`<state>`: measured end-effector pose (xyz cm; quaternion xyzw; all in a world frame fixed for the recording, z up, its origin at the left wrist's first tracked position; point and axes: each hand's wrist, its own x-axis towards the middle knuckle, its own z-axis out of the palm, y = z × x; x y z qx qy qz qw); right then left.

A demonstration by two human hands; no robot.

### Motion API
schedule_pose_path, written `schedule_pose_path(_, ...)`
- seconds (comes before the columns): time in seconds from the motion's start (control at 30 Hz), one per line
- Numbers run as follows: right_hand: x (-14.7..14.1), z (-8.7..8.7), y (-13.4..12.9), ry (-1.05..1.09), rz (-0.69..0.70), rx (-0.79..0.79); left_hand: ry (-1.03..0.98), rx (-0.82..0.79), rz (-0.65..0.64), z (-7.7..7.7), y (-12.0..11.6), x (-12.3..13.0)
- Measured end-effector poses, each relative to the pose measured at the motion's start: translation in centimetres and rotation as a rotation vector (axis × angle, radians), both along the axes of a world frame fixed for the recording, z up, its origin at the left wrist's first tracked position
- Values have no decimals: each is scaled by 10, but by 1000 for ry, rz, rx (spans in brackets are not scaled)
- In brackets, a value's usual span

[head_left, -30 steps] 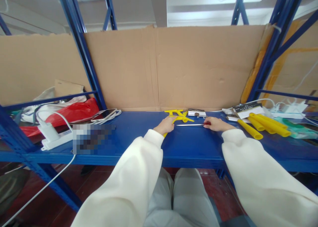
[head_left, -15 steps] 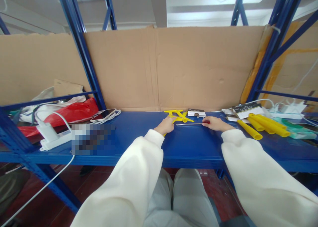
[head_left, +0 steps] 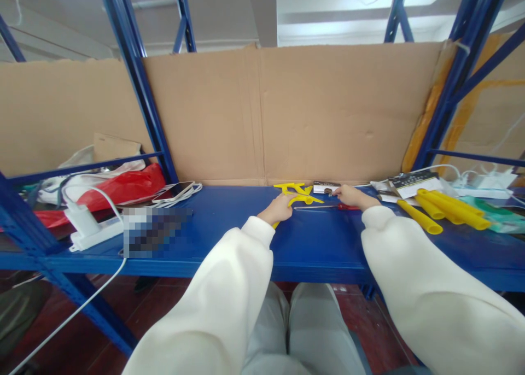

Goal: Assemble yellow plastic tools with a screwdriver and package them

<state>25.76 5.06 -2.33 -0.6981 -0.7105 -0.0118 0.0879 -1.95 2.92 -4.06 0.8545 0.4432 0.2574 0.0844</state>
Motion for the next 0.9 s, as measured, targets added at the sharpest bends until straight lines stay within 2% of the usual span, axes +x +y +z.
schedule_pose_path(0.2, -4, -2, 16, -36, -64, -49, -16, 5, -6, -3, 4, 1)
schedule_pose_path(0.5, -1, -9, 25, -39, -26, -27, -79, -11, -60, -9, 8, 2)
schedule_pose_path(0.9, -18, -5, 15, -7, -16, -16, -93, -4, -87, -8, 7, 2)
